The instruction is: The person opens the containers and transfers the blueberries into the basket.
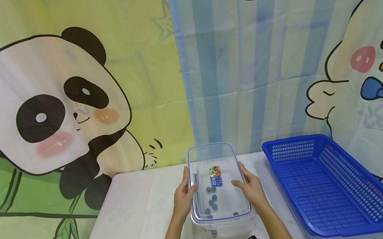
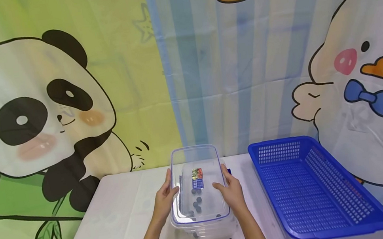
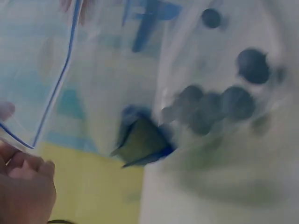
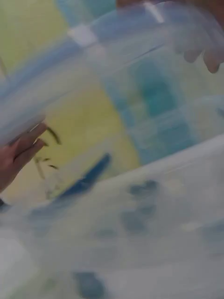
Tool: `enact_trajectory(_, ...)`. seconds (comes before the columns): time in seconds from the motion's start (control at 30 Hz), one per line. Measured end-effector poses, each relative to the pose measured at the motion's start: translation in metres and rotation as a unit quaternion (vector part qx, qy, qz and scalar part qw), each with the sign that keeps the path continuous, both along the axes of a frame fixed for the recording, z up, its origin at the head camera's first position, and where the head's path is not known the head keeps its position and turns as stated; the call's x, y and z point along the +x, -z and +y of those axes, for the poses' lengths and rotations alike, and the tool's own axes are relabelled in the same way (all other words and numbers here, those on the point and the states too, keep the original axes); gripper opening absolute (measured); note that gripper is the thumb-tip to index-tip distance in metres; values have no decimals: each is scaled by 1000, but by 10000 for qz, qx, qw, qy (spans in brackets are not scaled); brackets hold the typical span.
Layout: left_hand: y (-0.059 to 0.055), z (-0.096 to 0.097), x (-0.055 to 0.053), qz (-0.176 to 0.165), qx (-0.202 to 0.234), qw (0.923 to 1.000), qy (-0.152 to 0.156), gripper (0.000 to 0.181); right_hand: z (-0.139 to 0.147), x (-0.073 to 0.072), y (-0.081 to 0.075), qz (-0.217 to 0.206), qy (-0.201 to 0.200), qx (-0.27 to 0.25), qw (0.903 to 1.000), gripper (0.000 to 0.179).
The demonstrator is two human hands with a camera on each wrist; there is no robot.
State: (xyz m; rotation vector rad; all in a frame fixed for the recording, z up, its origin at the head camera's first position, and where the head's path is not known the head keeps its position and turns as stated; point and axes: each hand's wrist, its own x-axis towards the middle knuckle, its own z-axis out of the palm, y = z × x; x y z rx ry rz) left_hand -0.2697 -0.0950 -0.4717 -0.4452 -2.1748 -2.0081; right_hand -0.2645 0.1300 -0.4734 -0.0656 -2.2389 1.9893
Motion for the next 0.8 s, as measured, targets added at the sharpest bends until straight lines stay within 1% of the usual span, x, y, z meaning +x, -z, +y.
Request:
enact_trajectory(0.03,-3,-9,-1,42,218,9997,117,61,-10,-1,-7,146,15,4,9999,68)
enact_trajectory(0.07,-5,-19,-3,102,361,9991,172,61,-20,-2,-13,290,6,-42,9996,67)
enact_trajectory(0.13,-10,-40,-6,200,458,9987,121,61,-43,-4,-22,493,-61,-141,9987,66)
enact_trajectory(0.23,-13,-75,-8,275,407,9987,-160,59,-80,-6,-29,682,-247,-305,9969,66)
enact_trajectory(0.27,-14,-86,-8,252,297,9988,-306,59,-92,-8,-29,709,-323,-312,9965,67)
enact_trajectory(0.3,-15,-98,-7,188,230,9987,-414,59,-104,-10,-29,780,-360,-293,9959,67)
enact_trajectory(0.37,-10,-121,-5,-33,97,9979,-635,59,-127,-12,-25,854,-415,-212,9953,67)
enact_trajectory(0.43,-2,-144,-3,-363,-136,9950,-925,60,-149,-15,-17,881,-467,-70,9950,67)
enact_trajectory(0.53,15,-176,1,-889,-605,9857,-1295,59,-181,-15,0,834,-415,126,9956,66)
enact_trajectory(0.6,28,-194,3,-1144,-892,9788,-1445,59,-200,-13,14,783,-354,216,9961,65)
enact_trajectory(0.7,48,-215,3,-1215,-1150,9727,-1606,58,-222,-11,36,666,-307,193,9971,63)
enact_trajectory(0.8,70,-227,-1,-1210,-1146,9700,-1773,58,-235,-11,57,569,-290,101,9979,62)
